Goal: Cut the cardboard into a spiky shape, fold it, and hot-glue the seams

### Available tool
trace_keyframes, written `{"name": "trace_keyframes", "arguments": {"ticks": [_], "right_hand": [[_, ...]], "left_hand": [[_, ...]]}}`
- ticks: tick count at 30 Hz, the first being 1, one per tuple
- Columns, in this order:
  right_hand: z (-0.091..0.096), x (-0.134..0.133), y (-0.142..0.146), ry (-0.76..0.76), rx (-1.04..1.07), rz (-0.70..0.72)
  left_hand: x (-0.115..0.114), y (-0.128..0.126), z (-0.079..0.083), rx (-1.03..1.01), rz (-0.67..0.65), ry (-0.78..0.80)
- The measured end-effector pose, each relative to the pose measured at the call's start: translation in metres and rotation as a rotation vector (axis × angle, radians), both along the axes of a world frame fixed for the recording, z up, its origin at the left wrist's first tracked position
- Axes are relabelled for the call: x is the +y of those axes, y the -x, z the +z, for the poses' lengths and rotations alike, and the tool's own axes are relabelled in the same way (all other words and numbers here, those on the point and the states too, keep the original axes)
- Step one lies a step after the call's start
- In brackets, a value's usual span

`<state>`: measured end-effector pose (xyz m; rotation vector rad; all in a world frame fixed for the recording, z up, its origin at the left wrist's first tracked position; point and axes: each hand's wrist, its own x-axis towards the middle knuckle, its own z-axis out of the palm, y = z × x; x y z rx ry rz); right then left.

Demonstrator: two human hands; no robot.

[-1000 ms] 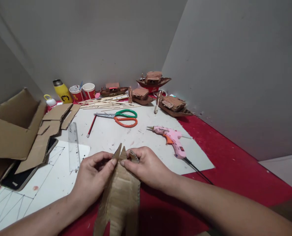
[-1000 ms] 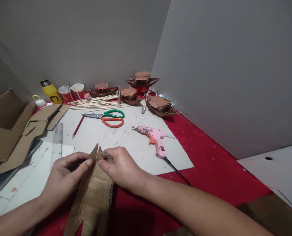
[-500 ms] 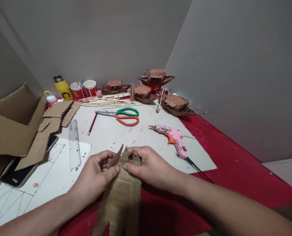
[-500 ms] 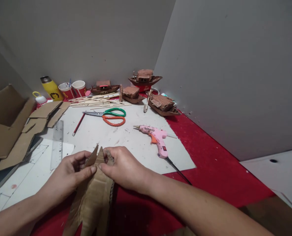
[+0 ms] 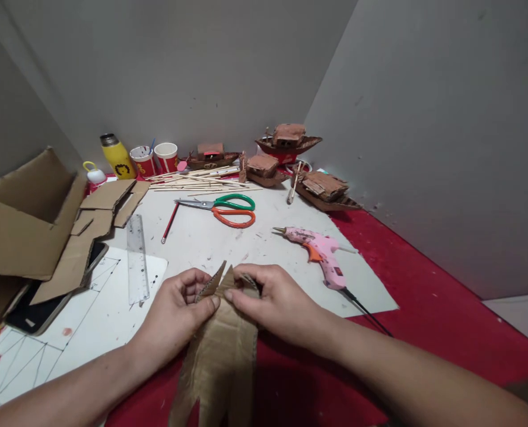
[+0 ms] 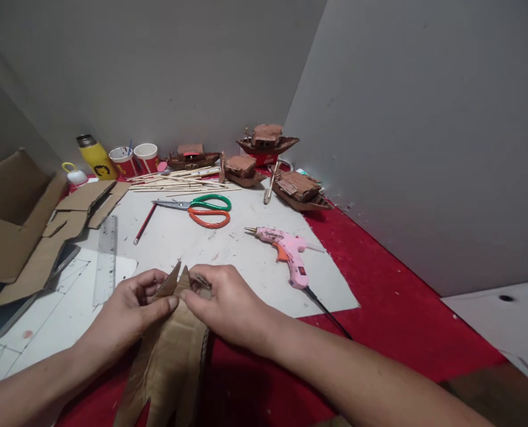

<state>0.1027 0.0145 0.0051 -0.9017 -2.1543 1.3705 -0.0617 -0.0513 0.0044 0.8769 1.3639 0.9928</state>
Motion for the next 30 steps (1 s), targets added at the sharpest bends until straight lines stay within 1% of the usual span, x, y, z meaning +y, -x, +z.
{"name": "trace_keyframes", "arguments": {"ticks": [2,6,9,12,14,17,19,22,30], "right_hand": [[0.002,0.002,0.000,0.030,0.014,-0.034],[-0.002,0.003,0.000,0.066,0.013,-0.053],[-0.005,0.003,-0.001,0.089,0.035,-0.037],[-0.004,0.003,0.000,0.110,0.050,-0.027],[-0.003,0.003,0.000,0.111,0.049,-0.030],[-0.003,0.002,0.000,0.092,0.046,-0.039],[-0.004,0.002,0.000,0.107,0.056,-0.041],[-0.005,0.001,0.000,0.142,0.081,-0.038],[-0.003,0.002,0.001,0.152,0.059,-0.054]], "left_hand": [[-0.001,0.001,0.002,0.071,-0.003,-0.053],[-0.003,0.003,0.009,0.288,-0.067,-0.219],[-0.003,0.007,0.010,0.449,-0.036,-0.321],[-0.002,0.010,0.008,0.606,0.015,-0.477],[-0.001,0.011,0.005,0.680,-0.003,-0.577],[-0.001,0.011,0.001,0.746,-0.019,-0.692],[-0.001,0.010,0.000,0.764,-0.023,-0.752],[0.000,0.009,-0.001,0.775,-0.025,-0.790],[0.001,0.008,-0.004,0.810,-0.016,-0.806]]}}
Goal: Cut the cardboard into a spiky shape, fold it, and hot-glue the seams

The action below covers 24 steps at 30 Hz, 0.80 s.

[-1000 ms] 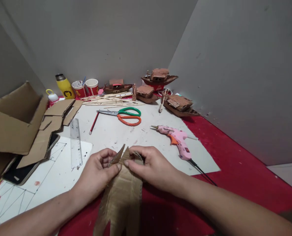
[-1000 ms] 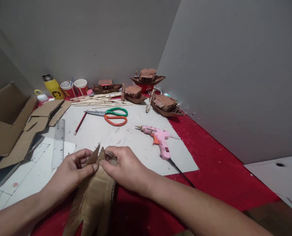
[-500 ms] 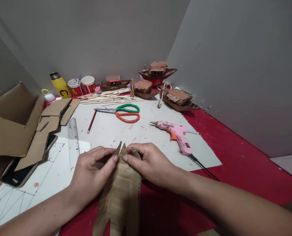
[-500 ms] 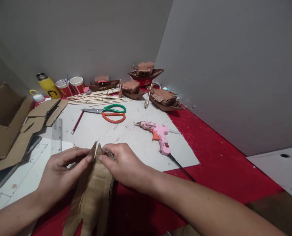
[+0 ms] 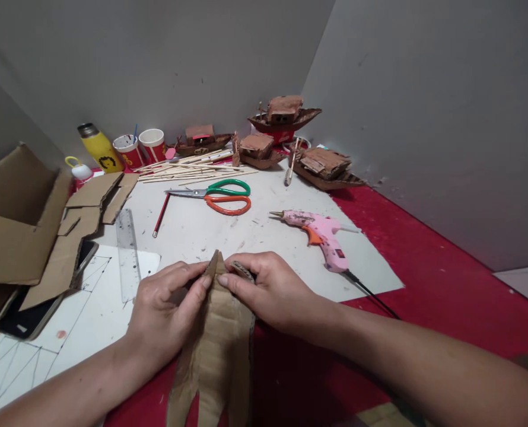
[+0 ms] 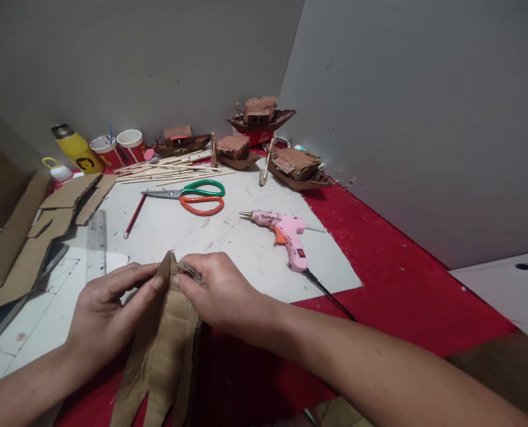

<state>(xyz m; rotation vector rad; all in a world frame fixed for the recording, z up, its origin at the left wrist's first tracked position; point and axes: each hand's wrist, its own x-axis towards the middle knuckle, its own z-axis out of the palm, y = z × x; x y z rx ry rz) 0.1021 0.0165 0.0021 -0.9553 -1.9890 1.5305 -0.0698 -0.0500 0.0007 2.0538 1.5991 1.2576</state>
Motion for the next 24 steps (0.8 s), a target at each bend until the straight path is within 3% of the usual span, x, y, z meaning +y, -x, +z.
{"name": "trace_keyframes", "arguments": {"ticks": [11,19,24], "right_hand": [[-0.0016,-0.0011,0.0007,0.015,0.058,-0.011],[-0.0008,-0.0033,0.0027,0.037,0.089,-0.037],[-0.0048,-0.0027,0.0048,-0.012,0.096,-0.028]], "left_hand": [[0.0030,0.0019,-0.0057,-0.034,-0.095,-0.072],[0.0021,-0.0016,-0.0036,-0.018,-0.061,-0.056],[0.0002,-0.0018,-0.0103,-0.061,-0.032,-0.021]]}}
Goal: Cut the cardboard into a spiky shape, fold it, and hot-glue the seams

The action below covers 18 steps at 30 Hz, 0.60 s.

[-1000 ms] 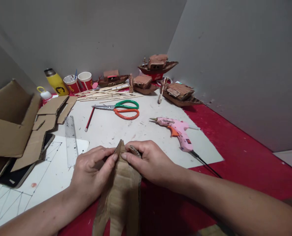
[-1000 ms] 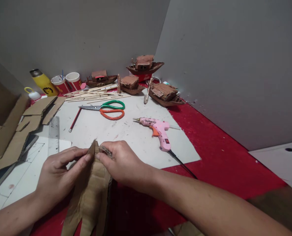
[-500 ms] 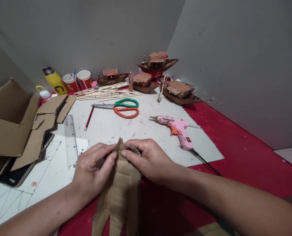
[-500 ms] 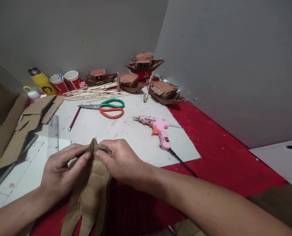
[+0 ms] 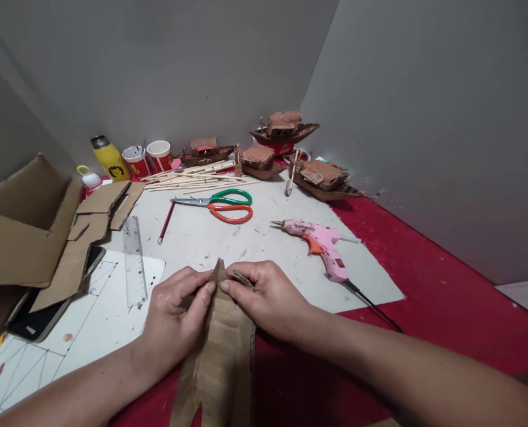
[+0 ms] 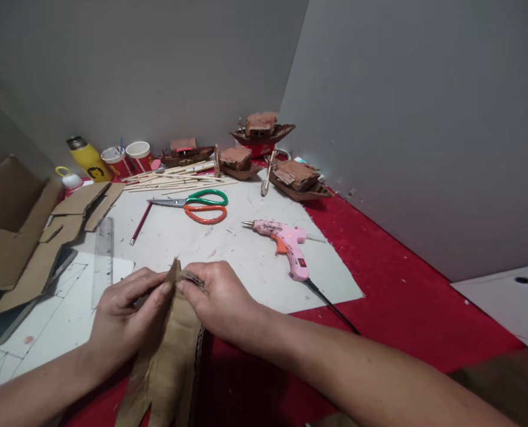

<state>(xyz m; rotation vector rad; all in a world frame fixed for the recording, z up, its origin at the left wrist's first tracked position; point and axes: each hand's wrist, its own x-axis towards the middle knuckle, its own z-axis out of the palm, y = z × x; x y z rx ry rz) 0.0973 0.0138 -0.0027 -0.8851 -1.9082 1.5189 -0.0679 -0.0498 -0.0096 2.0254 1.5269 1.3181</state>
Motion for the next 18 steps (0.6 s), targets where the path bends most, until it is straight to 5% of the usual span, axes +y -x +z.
{"name": "trace_keyframes", "arguments": {"ticks": [12,18], "right_hand": [[0.0025,-0.0024,0.0036,-0.047,0.089,-0.004],[0.0019,-0.0007,0.0028,-0.025,0.103,0.012]], "left_hand": [[-0.0062,-0.0009,-0.0018,-0.099,0.006,0.020],[-0.0083,-0.0029,-0.0032,-0.248,-0.009,0.188]]}}
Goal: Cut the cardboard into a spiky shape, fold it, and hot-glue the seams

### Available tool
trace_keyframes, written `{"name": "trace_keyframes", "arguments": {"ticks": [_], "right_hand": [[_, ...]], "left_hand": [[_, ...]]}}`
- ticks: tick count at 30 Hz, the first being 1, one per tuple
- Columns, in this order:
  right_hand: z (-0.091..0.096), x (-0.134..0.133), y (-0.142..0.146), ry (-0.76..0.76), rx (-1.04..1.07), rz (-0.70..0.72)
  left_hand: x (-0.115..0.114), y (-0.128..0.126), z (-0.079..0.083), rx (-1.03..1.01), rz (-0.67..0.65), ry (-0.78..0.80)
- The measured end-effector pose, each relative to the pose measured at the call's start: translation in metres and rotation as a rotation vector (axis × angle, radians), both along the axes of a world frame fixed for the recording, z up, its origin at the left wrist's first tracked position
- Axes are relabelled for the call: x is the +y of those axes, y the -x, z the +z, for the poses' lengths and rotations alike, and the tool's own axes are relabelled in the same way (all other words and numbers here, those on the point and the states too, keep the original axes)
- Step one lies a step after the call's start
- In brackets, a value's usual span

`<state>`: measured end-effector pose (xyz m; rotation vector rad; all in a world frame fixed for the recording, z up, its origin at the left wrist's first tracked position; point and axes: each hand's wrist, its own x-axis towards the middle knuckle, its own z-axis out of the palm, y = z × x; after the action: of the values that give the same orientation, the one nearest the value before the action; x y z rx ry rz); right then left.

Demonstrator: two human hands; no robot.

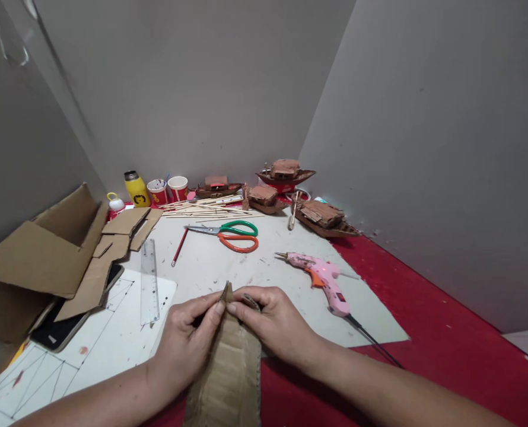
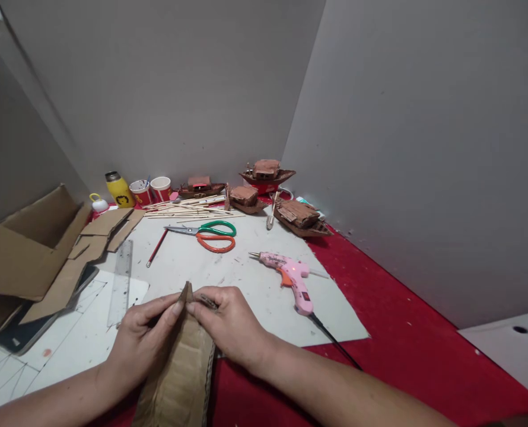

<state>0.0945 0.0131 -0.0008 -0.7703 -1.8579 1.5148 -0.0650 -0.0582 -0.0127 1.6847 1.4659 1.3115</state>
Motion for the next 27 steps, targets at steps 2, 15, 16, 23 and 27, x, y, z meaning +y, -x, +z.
{"name": "trace_keyframes", "arguments": {"ticks": [2,15,16,23,27], "right_hand": [[-0.001,0.001,-0.001,0.004,-0.004,0.012],[0.010,0.004,-0.007,-0.056,-0.098,-0.106],[0.009,0.005,-0.008,-0.065,-0.104,-0.126],[0.011,0.009,-0.011,-0.127,-0.066,-0.093],[0.015,0.014,-0.013,-0.220,-0.065,-0.034]], "left_hand": [[0.000,-0.001,0.000,-0.018,0.009,0.007],[-0.003,-0.001,0.000,0.000,0.036,-0.006],[-0.003,-0.001,0.000,0.000,0.035,-0.003],[-0.003,-0.001,0.000,0.024,0.025,-0.007],[-0.002,-0.004,0.000,0.025,0.014,-0.034]]}}
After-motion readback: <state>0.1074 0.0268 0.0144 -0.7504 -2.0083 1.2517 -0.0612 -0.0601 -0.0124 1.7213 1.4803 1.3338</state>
